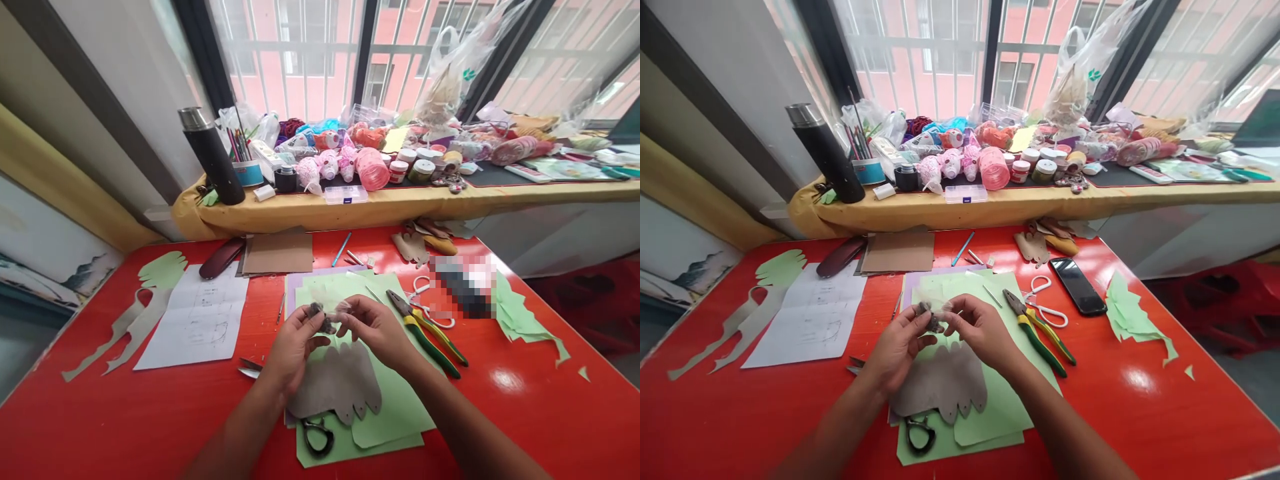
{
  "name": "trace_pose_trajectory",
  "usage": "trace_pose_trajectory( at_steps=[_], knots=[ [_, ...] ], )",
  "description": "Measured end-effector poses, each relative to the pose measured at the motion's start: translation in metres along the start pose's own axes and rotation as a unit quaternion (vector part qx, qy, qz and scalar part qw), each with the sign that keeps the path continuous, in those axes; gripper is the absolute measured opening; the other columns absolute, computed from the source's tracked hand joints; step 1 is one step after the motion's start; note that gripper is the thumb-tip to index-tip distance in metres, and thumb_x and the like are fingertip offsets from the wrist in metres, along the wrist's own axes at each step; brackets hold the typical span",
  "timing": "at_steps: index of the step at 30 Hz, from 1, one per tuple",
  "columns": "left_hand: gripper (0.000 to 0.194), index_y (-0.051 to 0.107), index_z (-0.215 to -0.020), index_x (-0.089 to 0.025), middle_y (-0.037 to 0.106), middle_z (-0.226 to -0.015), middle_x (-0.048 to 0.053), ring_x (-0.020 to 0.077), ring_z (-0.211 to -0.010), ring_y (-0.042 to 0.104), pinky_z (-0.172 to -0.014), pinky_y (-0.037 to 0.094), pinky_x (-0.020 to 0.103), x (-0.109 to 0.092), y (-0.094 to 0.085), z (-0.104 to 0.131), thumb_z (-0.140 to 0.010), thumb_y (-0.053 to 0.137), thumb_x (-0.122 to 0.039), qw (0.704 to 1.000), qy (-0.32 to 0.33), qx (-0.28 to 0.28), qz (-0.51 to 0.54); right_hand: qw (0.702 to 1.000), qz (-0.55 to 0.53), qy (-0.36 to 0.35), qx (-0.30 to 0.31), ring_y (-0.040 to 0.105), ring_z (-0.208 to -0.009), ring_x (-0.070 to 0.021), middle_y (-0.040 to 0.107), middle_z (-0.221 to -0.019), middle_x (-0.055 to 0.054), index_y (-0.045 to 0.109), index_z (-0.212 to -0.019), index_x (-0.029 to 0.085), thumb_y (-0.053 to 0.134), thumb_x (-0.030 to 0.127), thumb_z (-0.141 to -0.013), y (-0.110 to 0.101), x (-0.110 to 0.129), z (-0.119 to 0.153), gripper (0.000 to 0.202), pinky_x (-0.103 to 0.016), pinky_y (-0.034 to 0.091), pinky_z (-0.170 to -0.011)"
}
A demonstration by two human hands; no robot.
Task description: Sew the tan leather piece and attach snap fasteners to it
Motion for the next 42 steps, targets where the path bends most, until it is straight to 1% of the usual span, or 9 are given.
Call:
trace_pose_trajectory(
  at_steps=[3, 5, 11, 17, 25, 30, 36, 39, 42],
  knots=[
    [0.050, 0.067, -0.099, -0.015, 0.073, -0.093, 0.006, 0.0151, -0.076, 0.066, -0.065, 0.053, 0.027, 0.003, -0.002, -0.004, -0.069, 0.092, -0.046, 0.999, 0.014, -0.012, -0.036, 1.000, 0.013, 0.006, -0.007, 0.074, -0.075, -0.0196, 0.072, -0.095, -0.005, 0.064, -0.119, 0.021, 0.072, 0.052, -0.094, -0.006, -0.011, 0.010, 0.040, -0.029, 0.053, -0.061],
    [0.052, 0.066, -0.099, -0.015, 0.074, -0.089, 0.005, 0.0150, -0.072, 0.067, -0.063, 0.052, 0.026, 0.003, -0.003, -0.007, -0.068, 0.092, -0.047, 0.998, 0.020, -0.023, -0.061, 0.999, 0.028, -0.011, -0.027, 0.071, -0.073, -0.0181, 0.070, -0.097, -0.005, 0.063, -0.124, 0.022, 0.071, 0.052, -0.095, -0.011, -0.011, 0.014, 0.042, -0.030, 0.053, -0.063],
    [0.053, 0.064, -0.098, -0.015, 0.075, -0.085, 0.005, 0.0143, -0.067, 0.067, -0.060, 0.053, 0.026, 0.003, -0.001, -0.009, -0.069, 0.090, -0.051, 0.993, 0.042, -0.038, -0.106, 0.978, 0.129, -0.103, -0.125, 0.057, -0.067, -0.0158, 0.067, -0.088, -0.003, 0.066, -0.113, 0.024, 0.072, 0.046, -0.094, -0.022, 0.004, 0.022, 0.029, -0.030, 0.050, -0.063],
    [0.054, 0.065, -0.095, -0.016, 0.075, -0.082, 0.004, 0.0150, -0.066, 0.067, -0.058, 0.053, 0.026, 0.007, -0.002, -0.011, -0.065, 0.090, -0.053, 0.989, 0.052, -0.046, -0.134, 0.955, 0.193, -0.174, -0.144, 0.053, -0.065, -0.0141, 0.065, -0.094, -0.003, 0.070, -0.110, 0.024, 0.071, 0.036, -0.097, -0.021, 0.002, 0.020, 0.017, -0.029, 0.049, -0.063],
    [0.057, 0.065, -0.096, -0.016, 0.075, -0.081, 0.004, 0.0147, -0.062, 0.067, -0.055, 0.052, 0.025, 0.007, -0.006, -0.012, -0.064, 0.091, -0.055, 0.987, 0.045, -0.043, -0.148, 0.954, 0.204, -0.177, -0.128, 0.055, -0.066, -0.0146, 0.066, -0.094, -0.003, 0.071, -0.115, 0.024, 0.064, 0.024, -0.100, -0.018, -0.006, 0.014, 0.017, -0.029, 0.048, -0.064],
    [0.057, 0.065, -0.097, -0.015, 0.073, -0.080, 0.003, 0.0128, -0.060, 0.065, -0.053, 0.050, 0.023, 0.007, -0.011, -0.014, -0.063, 0.092, -0.054, 0.992, 0.032, -0.047, -0.116, 0.958, 0.203, -0.157, -0.126, 0.054, -0.067, -0.0153, 0.066, -0.089, -0.003, 0.073, -0.105, 0.023, 0.059, 0.026, -0.102, -0.018, -0.008, 0.014, 0.015, -0.029, 0.044, -0.063],
    [0.055, 0.065, -0.094, -0.016, 0.071, -0.076, 0.001, 0.0130, -0.061, 0.063, -0.053, 0.048, 0.023, 0.004, -0.010, -0.014, -0.063, 0.092, -0.053, 0.987, 0.052, -0.034, -0.151, 0.986, 0.129, -0.056, -0.092, 0.049, -0.058, -0.0138, 0.062, -0.076, 0.001, 0.070, -0.110, 0.021, 0.067, 0.042, -0.097, -0.017, -0.020, 0.012, 0.025, -0.028, 0.041, -0.056],
    [0.055, 0.065, -0.094, -0.016, 0.069, -0.074, 0.000, 0.0127, -0.062, 0.062, -0.052, 0.047, 0.022, 0.006, -0.009, -0.014, -0.064, 0.092, -0.053, 0.986, 0.046, -0.022, -0.156, 0.991, 0.108, -0.018, -0.072, 0.051, -0.056, -0.0146, 0.056, -0.064, 0.003, 0.068, -0.092, 0.021, 0.067, 0.047, -0.095, -0.014, -0.024, 0.009, 0.027, -0.027, 0.042, -0.055],
    [0.052, 0.065, -0.089, -0.016, 0.065, -0.074, -0.001, 0.0120, -0.065, 0.061, -0.054, 0.050, 0.021, 0.008, -0.012, -0.015, -0.063, 0.094, -0.052, 0.991, 0.029, -0.028, -0.126, 0.994, 0.071, 0.004, -0.086, 0.054, -0.054, -0.0149, 0.054, -0.057, 0.004, 0.065, -0.081, 0.021, 0.067, 0.051, -0.093, -0.014, -0.026, 0.005, 0.032, -0.027, 0.042, -0.055]
  ],
)
Point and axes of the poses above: each hand's wrist, its own z-axis away from the middle knuckle, its own y-axis out of the palm, x = y × z, the point moved 4 cm from there along -z, towards the middle knuckle
